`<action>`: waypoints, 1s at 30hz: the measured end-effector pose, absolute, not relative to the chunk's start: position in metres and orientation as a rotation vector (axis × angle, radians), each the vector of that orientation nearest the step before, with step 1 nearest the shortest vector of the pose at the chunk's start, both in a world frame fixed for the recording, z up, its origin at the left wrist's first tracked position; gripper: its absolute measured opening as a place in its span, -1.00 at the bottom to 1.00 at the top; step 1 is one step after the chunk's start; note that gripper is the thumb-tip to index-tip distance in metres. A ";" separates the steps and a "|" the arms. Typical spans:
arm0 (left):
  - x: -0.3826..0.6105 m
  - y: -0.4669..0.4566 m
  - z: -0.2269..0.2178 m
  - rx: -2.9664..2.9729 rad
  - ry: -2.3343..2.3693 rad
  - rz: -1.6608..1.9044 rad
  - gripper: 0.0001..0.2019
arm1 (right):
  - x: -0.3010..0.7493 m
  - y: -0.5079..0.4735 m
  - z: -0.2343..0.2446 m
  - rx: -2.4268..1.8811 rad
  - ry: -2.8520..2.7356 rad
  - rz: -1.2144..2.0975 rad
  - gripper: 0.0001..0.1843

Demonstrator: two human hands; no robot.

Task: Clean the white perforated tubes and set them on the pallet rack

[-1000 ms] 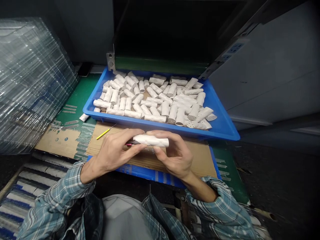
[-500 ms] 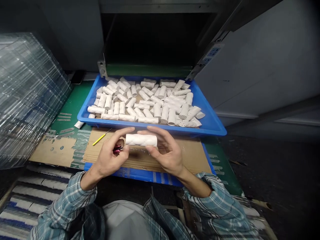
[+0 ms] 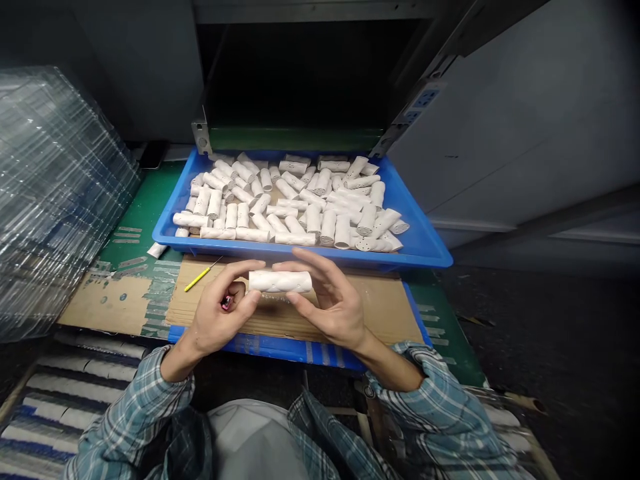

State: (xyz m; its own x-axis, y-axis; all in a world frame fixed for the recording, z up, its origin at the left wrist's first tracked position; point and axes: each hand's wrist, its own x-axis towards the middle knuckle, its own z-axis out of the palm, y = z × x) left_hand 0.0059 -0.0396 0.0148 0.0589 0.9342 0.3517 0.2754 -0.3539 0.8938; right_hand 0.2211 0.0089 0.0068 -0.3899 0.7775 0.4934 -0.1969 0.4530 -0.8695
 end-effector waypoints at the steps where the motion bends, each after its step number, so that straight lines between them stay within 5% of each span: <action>1: 0.005 -0.040 0.015 1.706 1.216 1.319 -0.68 | 0.221 0.009 0.007 -0.511 -1.655 1.139 -0.37; 13: 0.003 -0.040 0.013 1.670 1.195 1.278 -0.68 | 0.221 0.009 0.007 -0.506 -1.710 1.063 -0.28; 21: 0.013 -0.043 0.028 2.151 1.354 1.150 -0.68 | 0.225 0.019 0.003 -0.524 -2.068 0.439 -0.52; 23: 0.011 -0.046 0.038 2.136 1.342 1.084 -0.59 | 0.226 0.019 0.004 -0.545 -2.027 0.498 -0.55; 30: -0.004 -0.050 0.063 2.168 1.464 0.883 -0.75 | 0.222 0.010 0.010 -0.572 -1.936 0.723 -0.53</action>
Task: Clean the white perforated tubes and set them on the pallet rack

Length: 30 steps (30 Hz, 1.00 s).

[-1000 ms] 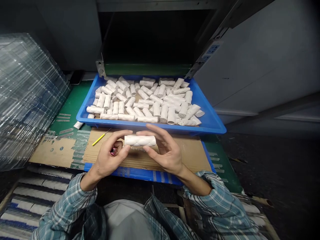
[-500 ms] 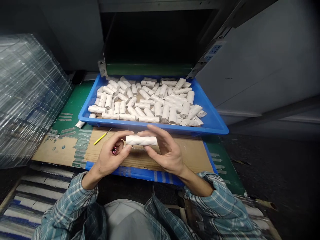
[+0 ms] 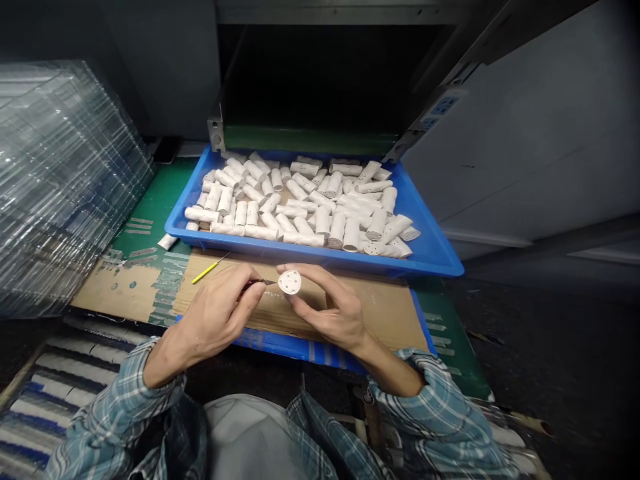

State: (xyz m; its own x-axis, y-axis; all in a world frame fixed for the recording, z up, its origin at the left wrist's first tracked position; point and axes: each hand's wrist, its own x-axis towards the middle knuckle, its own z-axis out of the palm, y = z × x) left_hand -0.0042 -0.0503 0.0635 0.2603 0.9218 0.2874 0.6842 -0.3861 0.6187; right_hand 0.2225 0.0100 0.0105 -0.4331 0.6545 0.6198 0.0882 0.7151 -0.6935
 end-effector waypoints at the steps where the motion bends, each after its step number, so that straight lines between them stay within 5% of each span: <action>1: -0.005 -0.050 0.064 2.222 1.452 0.882 -0.73 | 0.222 0.009 0.011 -0.569 -1.931 0.724 -0.52; 11: 0.000 -0.045 0.072 2.736 1.578 0.701 -0.49 | 0.223 0.009 0.013 -0.471 -2.015 0.749 -0.37; 30: -0.005 -0.048 0.071 2.804 1.558 0.695 -0.52 | 0.224 0.009 0.012 -0.448 -2.025 0.756 -0.40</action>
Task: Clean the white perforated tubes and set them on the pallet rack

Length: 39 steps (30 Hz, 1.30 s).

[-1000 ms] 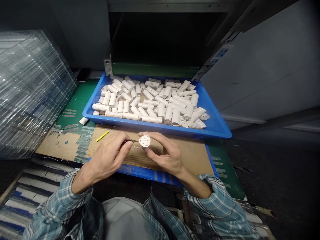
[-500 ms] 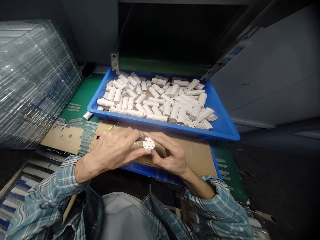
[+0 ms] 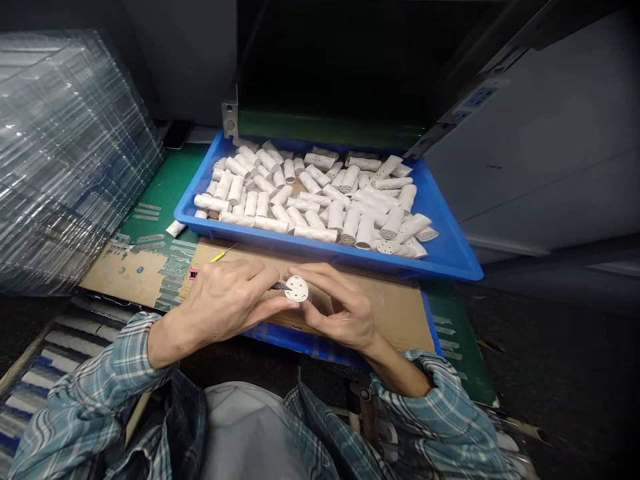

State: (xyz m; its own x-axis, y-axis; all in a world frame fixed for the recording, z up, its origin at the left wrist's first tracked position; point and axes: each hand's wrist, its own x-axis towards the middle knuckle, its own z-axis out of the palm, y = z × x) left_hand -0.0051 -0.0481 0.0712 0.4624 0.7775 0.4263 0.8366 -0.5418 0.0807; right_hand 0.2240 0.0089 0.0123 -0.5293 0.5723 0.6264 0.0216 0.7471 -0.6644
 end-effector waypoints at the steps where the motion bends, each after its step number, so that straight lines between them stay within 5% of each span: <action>1: -0.005 -0.049 0.071 -2.578 -1.437 -0.642 -0.52 | 0.224 0.009 0.012 -0.452 -2.023 0.761 -0.41; 18: -0.010 -0.051 0.067 -2.603 -1.501 -0.642 -0.51 | 0.223 0.011 0.004 -0.454 -1.920 0.967 -0.62; 39: 0.005 -0.058 0.055 -2.573 -1.556 -0.757 -0.53 | 0.222 0.011 -0.001 -0.475 -1.905 0.751 -0.51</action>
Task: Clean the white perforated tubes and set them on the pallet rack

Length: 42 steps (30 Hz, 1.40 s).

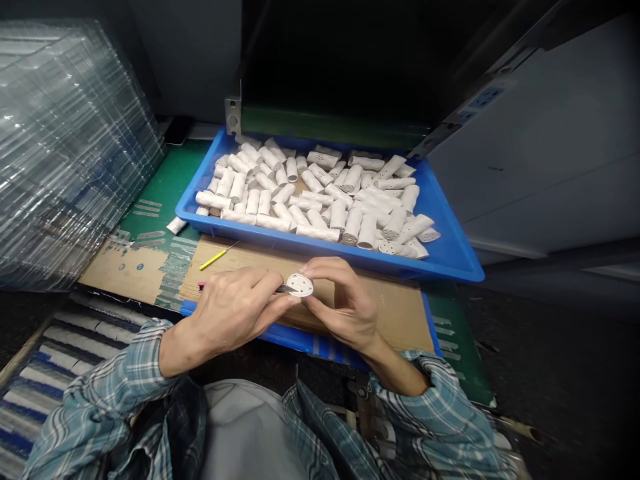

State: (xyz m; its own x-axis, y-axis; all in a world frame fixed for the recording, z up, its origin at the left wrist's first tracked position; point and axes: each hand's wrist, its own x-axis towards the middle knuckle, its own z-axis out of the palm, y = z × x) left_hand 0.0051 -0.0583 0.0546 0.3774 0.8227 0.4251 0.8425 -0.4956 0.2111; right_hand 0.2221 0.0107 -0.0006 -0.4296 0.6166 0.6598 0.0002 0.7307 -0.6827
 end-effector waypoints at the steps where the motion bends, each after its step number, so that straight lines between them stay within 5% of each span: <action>1: 0.006 -0.059 0.053 -2.575 -1.554 -0.796 -0.55 | 0.222 0.011 -0.001 -0.476 -1.900 0.738 -0.51; 5: 0.011 -0.059 0.044 -2.603 -1.580 -1.153 -0.72 | 0.223 0.010 -0.002 -0.476 -1.894 0.712 -0.47; 13: 0.009 -0.053 0.031 -2.723 -1.522 -1.702 -0.73 | 0.221 0.009 -0.007 -0.376 -1.849 1.050 -0.51; 26: 0.008 -0.063 0.044 -2.619 -1.543 -1.194 -0.62 | 0.219 0.009 -0.006 -0.492 -1.810 0.778 -0.50; 42: 0.013 -0.067 0.049 -2.573 -1.594 -1.185 -0.71 | 0.221 0.009 -0.007 -0.498 -1.858 0.600 -0.40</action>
